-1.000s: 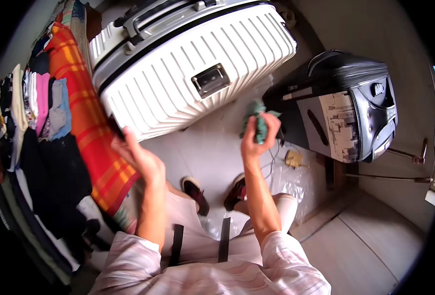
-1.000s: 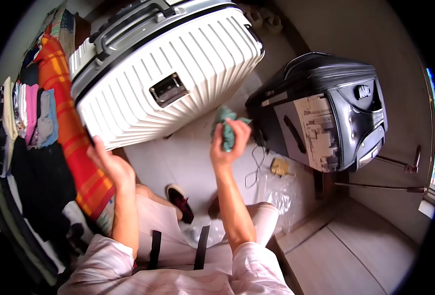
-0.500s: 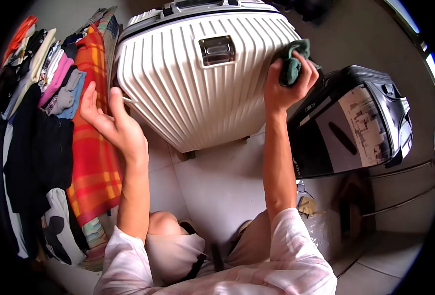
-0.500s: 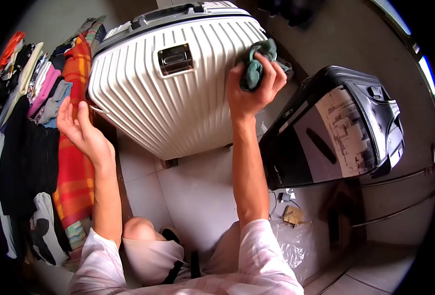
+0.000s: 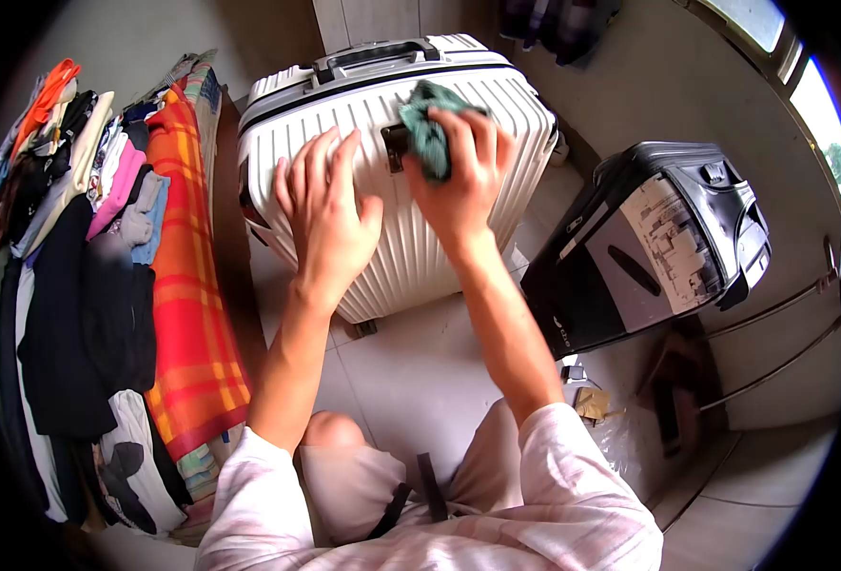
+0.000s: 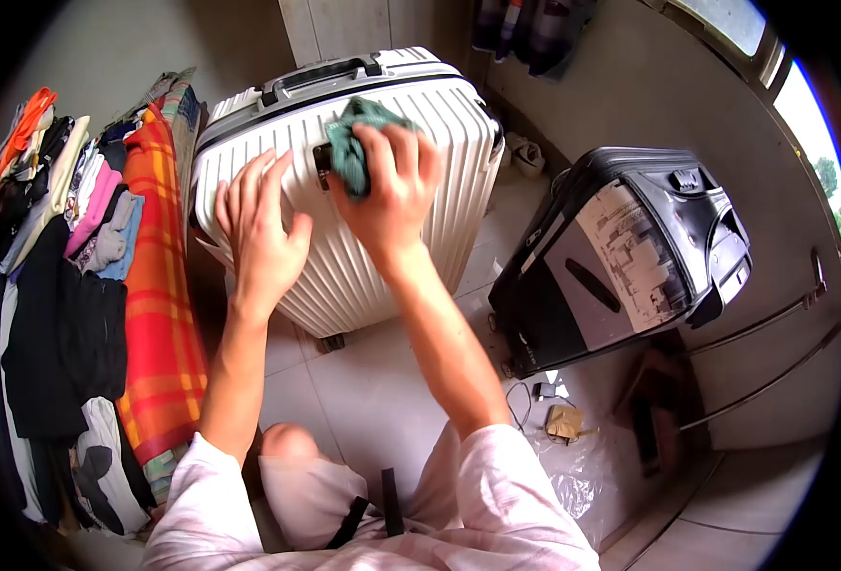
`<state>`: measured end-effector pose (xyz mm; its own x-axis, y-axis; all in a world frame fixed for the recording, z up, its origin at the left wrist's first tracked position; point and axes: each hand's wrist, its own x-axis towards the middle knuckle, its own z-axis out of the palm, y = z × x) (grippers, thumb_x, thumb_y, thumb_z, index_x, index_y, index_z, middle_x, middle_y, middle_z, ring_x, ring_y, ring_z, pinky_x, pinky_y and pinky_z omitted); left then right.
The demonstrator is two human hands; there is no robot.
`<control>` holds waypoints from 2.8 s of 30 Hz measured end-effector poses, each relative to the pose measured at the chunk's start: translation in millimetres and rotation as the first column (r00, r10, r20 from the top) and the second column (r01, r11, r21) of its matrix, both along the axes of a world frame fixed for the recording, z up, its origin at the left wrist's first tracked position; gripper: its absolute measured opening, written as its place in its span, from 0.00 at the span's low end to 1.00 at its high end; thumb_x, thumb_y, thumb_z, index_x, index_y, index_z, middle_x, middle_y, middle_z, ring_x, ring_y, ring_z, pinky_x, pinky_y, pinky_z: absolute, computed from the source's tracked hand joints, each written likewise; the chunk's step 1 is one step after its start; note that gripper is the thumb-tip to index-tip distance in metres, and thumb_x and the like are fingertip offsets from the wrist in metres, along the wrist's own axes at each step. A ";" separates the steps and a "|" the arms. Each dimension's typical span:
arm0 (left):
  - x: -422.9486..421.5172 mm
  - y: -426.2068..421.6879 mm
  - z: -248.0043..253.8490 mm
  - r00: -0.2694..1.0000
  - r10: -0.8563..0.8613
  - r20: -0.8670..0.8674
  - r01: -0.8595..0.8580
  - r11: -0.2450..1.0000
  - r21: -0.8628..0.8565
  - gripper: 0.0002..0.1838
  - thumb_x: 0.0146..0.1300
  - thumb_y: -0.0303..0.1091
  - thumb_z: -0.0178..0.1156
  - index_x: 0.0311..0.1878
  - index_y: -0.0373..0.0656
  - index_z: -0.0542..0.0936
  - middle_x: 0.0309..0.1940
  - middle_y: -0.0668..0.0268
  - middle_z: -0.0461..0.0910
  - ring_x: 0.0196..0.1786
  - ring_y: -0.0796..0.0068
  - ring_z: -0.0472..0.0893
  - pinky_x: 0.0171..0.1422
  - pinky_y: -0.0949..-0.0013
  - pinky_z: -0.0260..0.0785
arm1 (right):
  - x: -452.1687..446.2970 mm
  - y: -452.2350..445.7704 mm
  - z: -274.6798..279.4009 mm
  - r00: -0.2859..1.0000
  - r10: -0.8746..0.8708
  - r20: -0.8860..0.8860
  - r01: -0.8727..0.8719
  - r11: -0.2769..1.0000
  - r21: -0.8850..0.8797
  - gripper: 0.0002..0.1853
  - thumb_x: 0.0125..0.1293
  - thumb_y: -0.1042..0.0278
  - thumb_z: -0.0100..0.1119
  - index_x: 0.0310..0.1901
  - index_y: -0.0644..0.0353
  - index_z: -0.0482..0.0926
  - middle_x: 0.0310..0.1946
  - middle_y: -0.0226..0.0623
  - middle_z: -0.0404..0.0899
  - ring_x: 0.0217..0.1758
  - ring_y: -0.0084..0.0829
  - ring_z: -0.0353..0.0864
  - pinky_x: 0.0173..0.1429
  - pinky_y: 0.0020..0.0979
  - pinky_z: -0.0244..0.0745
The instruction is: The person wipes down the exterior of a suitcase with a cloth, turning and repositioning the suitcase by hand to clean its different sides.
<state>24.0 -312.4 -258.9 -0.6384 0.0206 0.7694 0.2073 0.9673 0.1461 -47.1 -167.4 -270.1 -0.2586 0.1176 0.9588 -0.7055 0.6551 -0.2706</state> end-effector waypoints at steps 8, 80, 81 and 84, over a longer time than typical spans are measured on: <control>-2.9 -8.7 -0.3 0.999 -0.031 0.027 0.032 0.999 -0.010 0.38 0.48 0.25 0.59 0.69 0.50 0.72 0.66 0.63 0.71 0.72 0.63 0.66 0.80 0.51 0.44 | 21.7 20.2 -128.2 0.966 0.130 0.222 -0.099 0.984 -0.149 0.23 0.42 0.74 0.72 0.44 0.61 0.79 0.43 0.46 0.76 0.47 0.50 0.74 0.52 0.48 0.73; -44.0 54.5 -5.8 0.963 -0.254 0.088 0.250 0.967 0.051 0.45 0.47 0.26 0.63 0.75 0.49 0.64 0.73 0.61 0.65 0.79 0.58 0.59 0.83 0.43 0.36 | -27.4 21.6 -45.1 0.994 -0.105 -0.027 0.100 0.983 -0.154 0.21 0.44 0.66 0.77 0.42 0.56 0.82 0.45 0.40 0.74 0.51 0.45 0.69 0.58 0.42 0.66; -46.1 54.3 -8.4 0.977 -0.197 0.084 0.199 0.980 -0.023 0.46 0.47 0.27 0.63 0.75 0.49 0.64 0.72 0.62 0.65 0.78 0.60 0.60 0.83 0.44 0.37 | -26.6 22.3 -63.5 0.995 -0.100 0.002 0.099 0.982 -0.160 0.20 0.44 0.68 0.77 0.41 0.56 0.82 0.45 0.40 0.74 0.51 0.45 0.70 0.58 0.42 0.66; -49.4 55.7 -10.7 0.983 -0.166 0.081 0.171 0.984 -0.055 0.45 0.47 0.27 0.63 0.75 0.49 0.64 0.73 0.63 0.65 0.77 0.62 0.60 0.83 0.46 0.36 | -20.6 26.8 -120.0 0.995 -0.091 0.037 0.095 0.984 -0.147 0.20 0.43 0.73 0.76 0.41 0.57 0.81 0.45 0.41 0.74 0.51 0.45 0.70 0.57 0.43 0.67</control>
<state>-25.5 -256.7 -269.6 -0.6782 0.1790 0.7127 0.3589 0.9270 0.1088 -67.7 -140.6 -390.2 -0.2682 0.2831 0.9208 -0.6333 0.6685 -0.3900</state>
